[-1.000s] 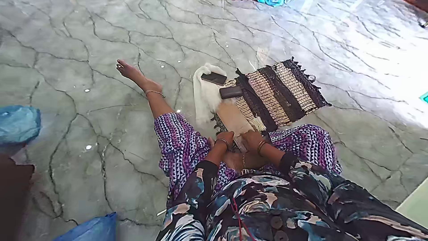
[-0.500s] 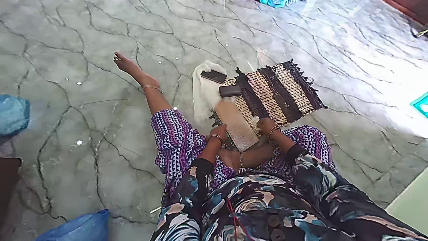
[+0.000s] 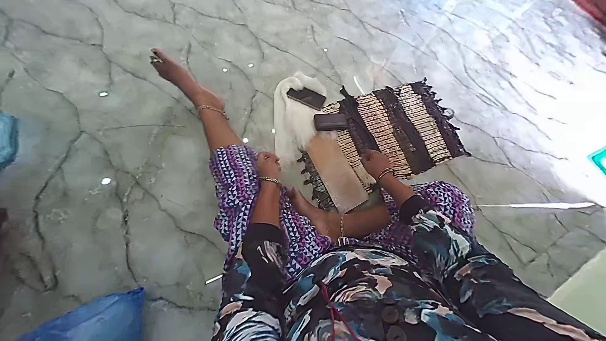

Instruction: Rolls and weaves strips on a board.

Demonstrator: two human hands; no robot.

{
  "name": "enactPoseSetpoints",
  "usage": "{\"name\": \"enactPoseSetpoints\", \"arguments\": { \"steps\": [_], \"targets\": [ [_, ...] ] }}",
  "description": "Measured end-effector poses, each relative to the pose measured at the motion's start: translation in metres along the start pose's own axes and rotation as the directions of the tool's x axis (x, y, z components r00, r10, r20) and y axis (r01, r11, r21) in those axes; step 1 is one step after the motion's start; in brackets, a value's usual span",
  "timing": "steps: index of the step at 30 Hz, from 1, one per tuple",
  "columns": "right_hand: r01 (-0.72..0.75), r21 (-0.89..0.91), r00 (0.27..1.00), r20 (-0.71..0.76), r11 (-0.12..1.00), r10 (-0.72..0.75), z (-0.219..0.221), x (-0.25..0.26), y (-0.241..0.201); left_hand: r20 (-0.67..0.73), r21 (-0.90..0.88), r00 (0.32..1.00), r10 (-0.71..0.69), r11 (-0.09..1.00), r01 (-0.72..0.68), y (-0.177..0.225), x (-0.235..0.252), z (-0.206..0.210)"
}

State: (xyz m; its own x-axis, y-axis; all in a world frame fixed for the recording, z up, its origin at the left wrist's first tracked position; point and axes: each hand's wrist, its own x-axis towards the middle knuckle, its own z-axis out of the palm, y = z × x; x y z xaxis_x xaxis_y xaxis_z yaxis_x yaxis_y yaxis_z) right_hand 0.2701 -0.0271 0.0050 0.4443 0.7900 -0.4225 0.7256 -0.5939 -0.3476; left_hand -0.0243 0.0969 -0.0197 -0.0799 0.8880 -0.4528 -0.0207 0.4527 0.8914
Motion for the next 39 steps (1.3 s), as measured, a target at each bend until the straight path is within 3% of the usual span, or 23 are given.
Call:
{"name": "enactPoseSetpoints", "arguments": {
  "steps": [3, 6, 8, 10, 14, 17, 20, 23, 25, 27, 30, 32, 35, 39],
  "targets": [
    [0.296, -0.087, 0.948, 0.147, 0.951, -0.282, 0.036, 0.004, -0.058, -0.116, -0.148, 0.993, 0.037, 0.988, -0.054, 0.008, 0.007, -0.007],
    [0.567, -0.169, 0.805, 0.323, 0.806, -0.498, 0.072, 0.007, -0.116, -0.202, -0.153, 0.977, 0.066, 0.983, -0.098, 0.01, 0.013, -0.013],
    [0.698, -0.233, 0.698, 0.433, 0.677, -0.57, 0.097, 0.013, -0.144, -0.232, -0.149, 0.971, 0.064, 0.984, -0.1, 0.011, 0.014, -0.018],
    [0.75, -0.284, 0.65, 0.483, 0.598, -0.586, 0.114, 0.021, -0.166, -0.249, -0.157, 0.967, 0.062, 0.982, -0.103, 0.011, 0.014, -0.022],
    [0.757, -0.316, 0.641, 0.53, 0.572, -0.555, 0.129, 0.026, -0.19, -0.227, -0.171, 0.972, 0.057, 0.981, -0.098, 0.016, 0.014, -0.02],
    [0.729, -0.296, 0.672, 0.482, 0.617, -0.562, 0.13, 0.019, -0.184, -0.194, -0.172, 0.977, 0.089, 0.977, -0.124, 0.016, 0.015, -0.018],
    [0.661, -0.081, 0.721, 0.342, 0.746, -0.602, 0.115, 0.007, -0.163, -0.161, -0.172, 0.986, 0.048, 0.982, -0.076, 0.018, 0.017, -0.015],
    [0.562, 0.246, 0.772, 0.186, 0.789, -0.608, 0.102, 0.004, -0.133, -0.019, 0.077, 1.0, 0.003, 0.997, -0.002, 0.013, 0.015, -0.014],
    [0.532, 0.323, 0.789, 0.146, 0.783, -0.596, 0.09, 0.006, -0.119, 0.123, 0.305, 0.991, -0.055, 0.952, 0.015, 0.011, 0.009, -0.007],
    [0.573, 0.275, 0.771, 0.14, 0.772, -0.622, 0.082, 0.011, -0.112, 0.214, 0.403, 0.963, -0.161, 0.913, 0.063, 0.008, 0.009, 0.007],
    [0.608, 0.111, 0.753, 0.234, 0.786, -0.615, 0.069, 0.011, -0.123, 0.262, 0.344, 0.933, -0.247, 0.927, 0.149, -0.01, 0.023, 0.027],
    [0.59, 0.028, 0.787, 0.202, 0.807, -0.583, 0.063, 0.003, -0.132, 0.225, 0.313, 0.941, -0.253, 0.933, 0.176, -0.011, 0.024, 0.03],
    [0.603, -0.047, 0.798, 0.033, 0.797, -0.602, 0.063, -0.002, -0.135, 0.152, 0.204, 0.949, -0.275, 0.949, 0.242, -0.009, 0.022, 0.027],
    [0.668, -0.227, 0.74, 0.102, 0.709, -0.665, 0.076, -0.001, -0.141, 0.163, 0.097, 0.929, -0.331, 0.943, 0.319, -0.01, 0.021, 0.023]
  ]
}}
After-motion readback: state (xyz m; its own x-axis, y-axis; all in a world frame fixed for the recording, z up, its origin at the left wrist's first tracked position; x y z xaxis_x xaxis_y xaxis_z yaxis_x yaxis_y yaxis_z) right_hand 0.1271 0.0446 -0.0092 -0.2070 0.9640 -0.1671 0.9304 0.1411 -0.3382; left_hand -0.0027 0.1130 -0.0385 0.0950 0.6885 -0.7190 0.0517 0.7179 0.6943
